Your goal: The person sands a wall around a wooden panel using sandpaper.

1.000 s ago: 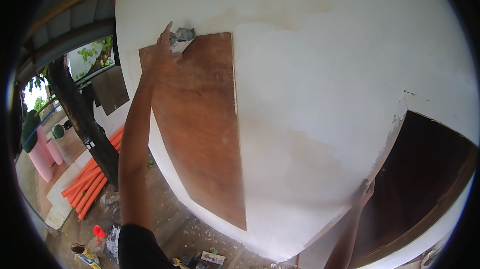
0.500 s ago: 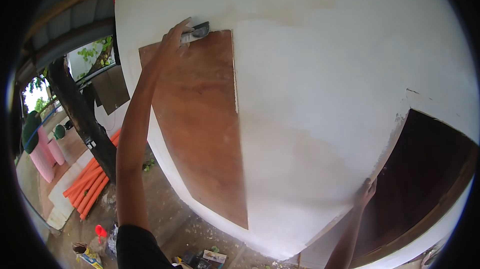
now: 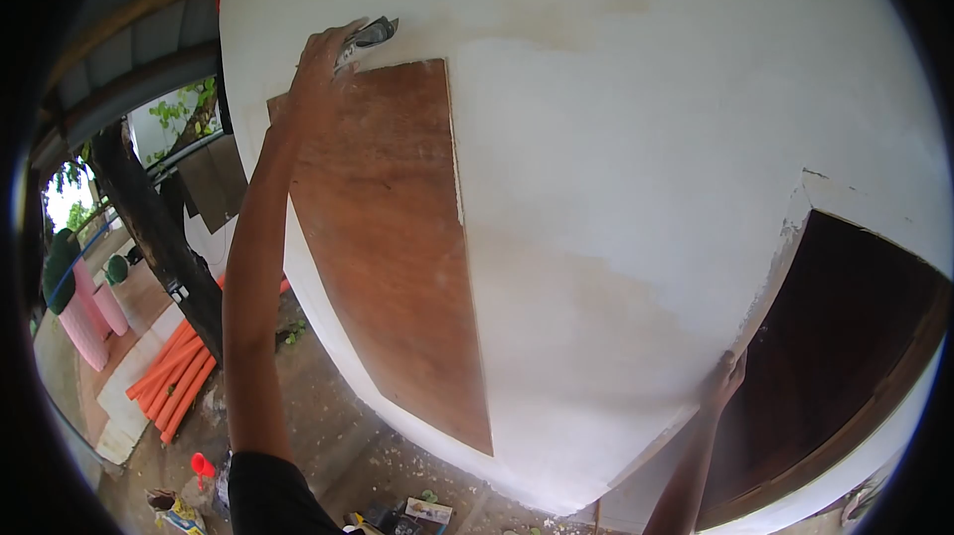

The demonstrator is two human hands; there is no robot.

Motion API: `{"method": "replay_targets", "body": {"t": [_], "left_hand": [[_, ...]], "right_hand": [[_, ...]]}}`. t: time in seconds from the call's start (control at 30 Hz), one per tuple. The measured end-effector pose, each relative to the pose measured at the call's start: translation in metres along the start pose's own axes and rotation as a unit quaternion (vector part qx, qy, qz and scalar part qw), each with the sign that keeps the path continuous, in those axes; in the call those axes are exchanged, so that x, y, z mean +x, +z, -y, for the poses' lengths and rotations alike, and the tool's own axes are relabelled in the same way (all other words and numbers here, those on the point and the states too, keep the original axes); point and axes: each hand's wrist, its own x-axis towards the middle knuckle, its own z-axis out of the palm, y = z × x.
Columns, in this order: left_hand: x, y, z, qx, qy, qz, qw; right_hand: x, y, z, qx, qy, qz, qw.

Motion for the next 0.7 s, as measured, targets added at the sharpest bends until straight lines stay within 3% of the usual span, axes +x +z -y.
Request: {"method": "replay_targets", "body": {"t": [0.07, 0.17, 0.27, 0.37, 0.47, 0.57, 0.67, 0.7], "left_hand": [[0.016, 0.013, 0.022, 0.025, 0.082, -0.007, 0.996], [0.011, 0.022, -0.013, -0.034, 0.065, 0.022, 0.997], [0.006, 0.027, -0.011, 0.018, 0.073, 0.006, 0.997], [-0.009, 0.025, 0.029, 0.051, 0.018, -0.007, 0.999], [-0.016, 0.010, 0.051, 0.092, -0.120, 0.064, 0.986], [-0.009, 0.030, 0.042, 0.022, -0.007, -0.002, 1.000], [0.000, 0.023, -0.018, -0.001, 0.005, 0.009, 1.000], [-0.009, 0.026, -0.005, 0.028, -0.024, 0.004, 0.999]], "right_hand": [[0.000, -0.002, -0.003, -0.009, 0.002, 0.003, 1.000], [0.000, -0.007, -0.005, -0.002, 0.022, 0.026, 0.999], [0.000, -0.011, -0.015, -0.025, 0.033, 0.013, 0.999], [0.001, -0.007, -0.010, -0.005, 0.013, 0.008, 1.000], [-0.001, -0.003, 0.003, -0.022, -0.004, 0.004, 1.000], [0.000, -0.009, -0.011, -0.035, 0.015, 0.010, 0.999], [-0.001, -0.005, 0.001, -0.029, 0.027, 0.009, 0.999], [-0.001, -0.008, -0.001, -0.029, 0.030, 0.016, 0.999]]}}
